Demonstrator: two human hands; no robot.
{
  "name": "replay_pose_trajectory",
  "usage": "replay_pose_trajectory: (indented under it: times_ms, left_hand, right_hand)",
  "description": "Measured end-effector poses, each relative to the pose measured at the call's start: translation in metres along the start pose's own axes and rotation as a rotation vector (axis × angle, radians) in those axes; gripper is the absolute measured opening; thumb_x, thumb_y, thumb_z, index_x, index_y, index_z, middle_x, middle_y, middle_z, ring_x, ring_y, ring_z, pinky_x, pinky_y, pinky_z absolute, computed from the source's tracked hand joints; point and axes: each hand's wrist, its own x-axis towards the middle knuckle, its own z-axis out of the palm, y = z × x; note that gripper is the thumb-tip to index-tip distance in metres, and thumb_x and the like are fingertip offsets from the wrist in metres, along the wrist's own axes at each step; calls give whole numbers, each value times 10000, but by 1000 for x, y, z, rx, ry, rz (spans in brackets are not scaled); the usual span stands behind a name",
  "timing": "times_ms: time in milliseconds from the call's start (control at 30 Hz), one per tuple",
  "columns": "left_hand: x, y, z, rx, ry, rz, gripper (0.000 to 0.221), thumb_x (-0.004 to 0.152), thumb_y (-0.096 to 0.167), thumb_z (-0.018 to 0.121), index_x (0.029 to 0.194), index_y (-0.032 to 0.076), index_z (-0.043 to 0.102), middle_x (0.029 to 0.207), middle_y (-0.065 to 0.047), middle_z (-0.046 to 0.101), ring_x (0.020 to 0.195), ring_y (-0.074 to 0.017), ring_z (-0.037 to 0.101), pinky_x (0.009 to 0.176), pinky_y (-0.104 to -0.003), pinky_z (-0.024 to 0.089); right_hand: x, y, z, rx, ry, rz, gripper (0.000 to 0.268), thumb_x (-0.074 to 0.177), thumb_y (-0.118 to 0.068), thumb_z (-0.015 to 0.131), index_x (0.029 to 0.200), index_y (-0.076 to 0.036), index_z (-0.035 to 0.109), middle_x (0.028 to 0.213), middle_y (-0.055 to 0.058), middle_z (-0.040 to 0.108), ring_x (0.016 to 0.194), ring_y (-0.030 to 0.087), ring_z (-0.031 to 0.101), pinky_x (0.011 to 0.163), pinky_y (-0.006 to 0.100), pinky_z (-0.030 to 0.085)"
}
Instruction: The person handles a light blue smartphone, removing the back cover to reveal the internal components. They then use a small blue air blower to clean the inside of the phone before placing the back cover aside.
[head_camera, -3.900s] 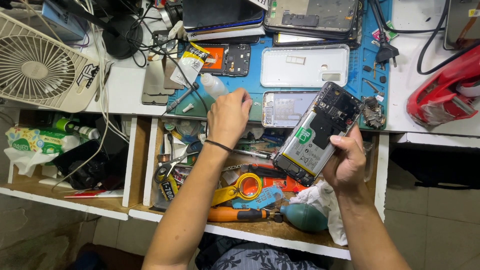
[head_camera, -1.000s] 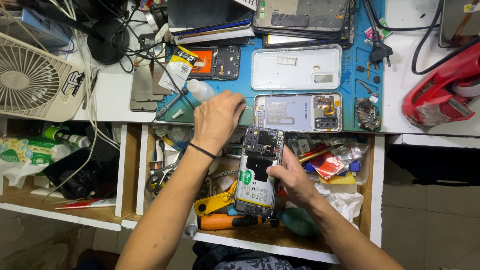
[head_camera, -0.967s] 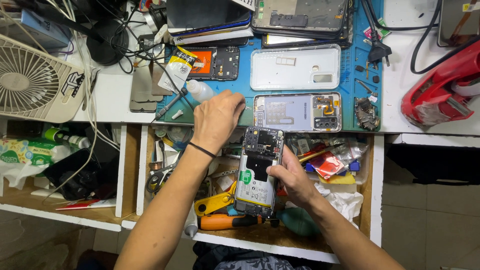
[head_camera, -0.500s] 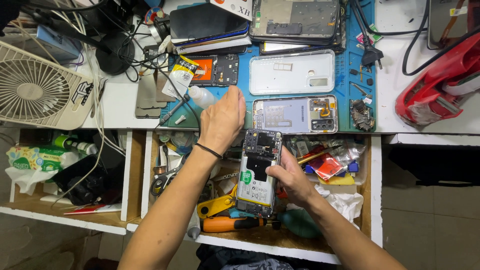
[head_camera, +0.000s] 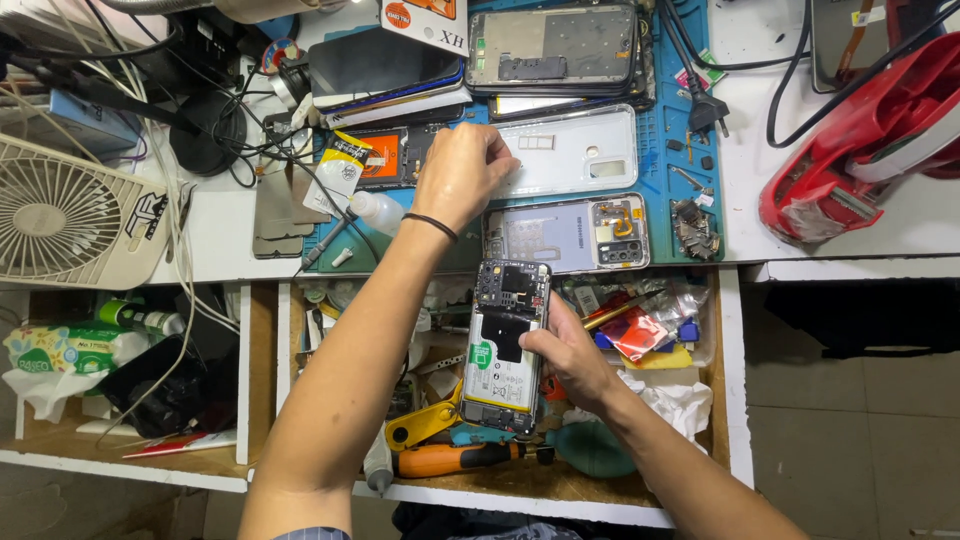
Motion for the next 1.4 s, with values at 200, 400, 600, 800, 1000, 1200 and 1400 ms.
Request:
replay_pose_trajectory:
  times_ms: [200, 400, 600, 800, 1000, 1200, 1400]
  left_hand:
    - [-13, 9, -14, -35, 68, 55, 95, 912, 116, 688, 851, 95, 757, 695, -98, 735, 698, -291, 755, 636, -363, 594]
    - [-67, 40, -52, -154, 182, 229, 87, 944, 7, 661, 1028, 20, 647, 790, -226, 745, 746, -419, 746, 657, -484, 576]
    - [-130, 22, -76, -207, 93, 93, 140, 1021, 209, 609, 944, 154, 713, 720, -29, 760, 554, -174, 714, 598, -297, 546]
    - [-174, -4, -77, -288, 93, -130, 304, 998, 20, 438, 1160, 75, 689, 890, -153, 785, 551, -202, 706, 604, -355, 574]
    - [-195, -25, -50, -324, 145, -269, 143, 935, 229, 753, 839, 122, 754, 595, -48, 741, 461, -151, 666, 539, -253, 513]
    - [-203, -18, -44, -453, 114, -311, 227, 1035, 153, 551, 996, 61, 755, 808, -132, 813, 526, -183, 712, 529, -299, 577]
    - [-189, -17, -28, -494, 50, -307, 241, 998, 88, 565, 1214, -14, 601, 1012, -267, 755, 752, -299, 770, 660, -418, 627]
  right_hand:
    - [-2, -1, 2, 3, 3, 19, 524, 786, -115, 568, 1287, 28, 517, 861, 197, 688, 724, 281, 745, 503, 397, 659]
    - [0, 5, -1, 11, 5, 0, 517, 784, -115, 576, 1279, 23, 517, 875, 198, 696, 745, 283, 757, 520, 410, 665]
    - [-4, 13, 2, -37, -61, -27, 542, 759, -79, 562, 1290, 24, 538, 906, 196, 709, 829, 273, 742, 587, 416, 669]
    - [-7, 19, 12, -139, -142, -3, 570, 744, -37, 579, 1310, 28, 572, 951, 160, 707, 887, 243, 679, 627, 420, 641]
    - [-4, 27, 7, -121, -139, 19, 580, 731, -33, 586, 1307, 37, 589, 900, 167, 696, 814, 234, 656, 568, 368, 594]
    - [-4, 3, 12, -71, -72, 16, 554, 738, -54, 573, 1285, 35, 575, 862, 161, 698, 774, 223, 661, 557, 354, 596]
    - [-7, -1, 2, 71, 9, -91, 574, 689, -128, 573, 1247, 10, 569, 862, 180, 683, 781, 282, 668, 651, 425, 621]
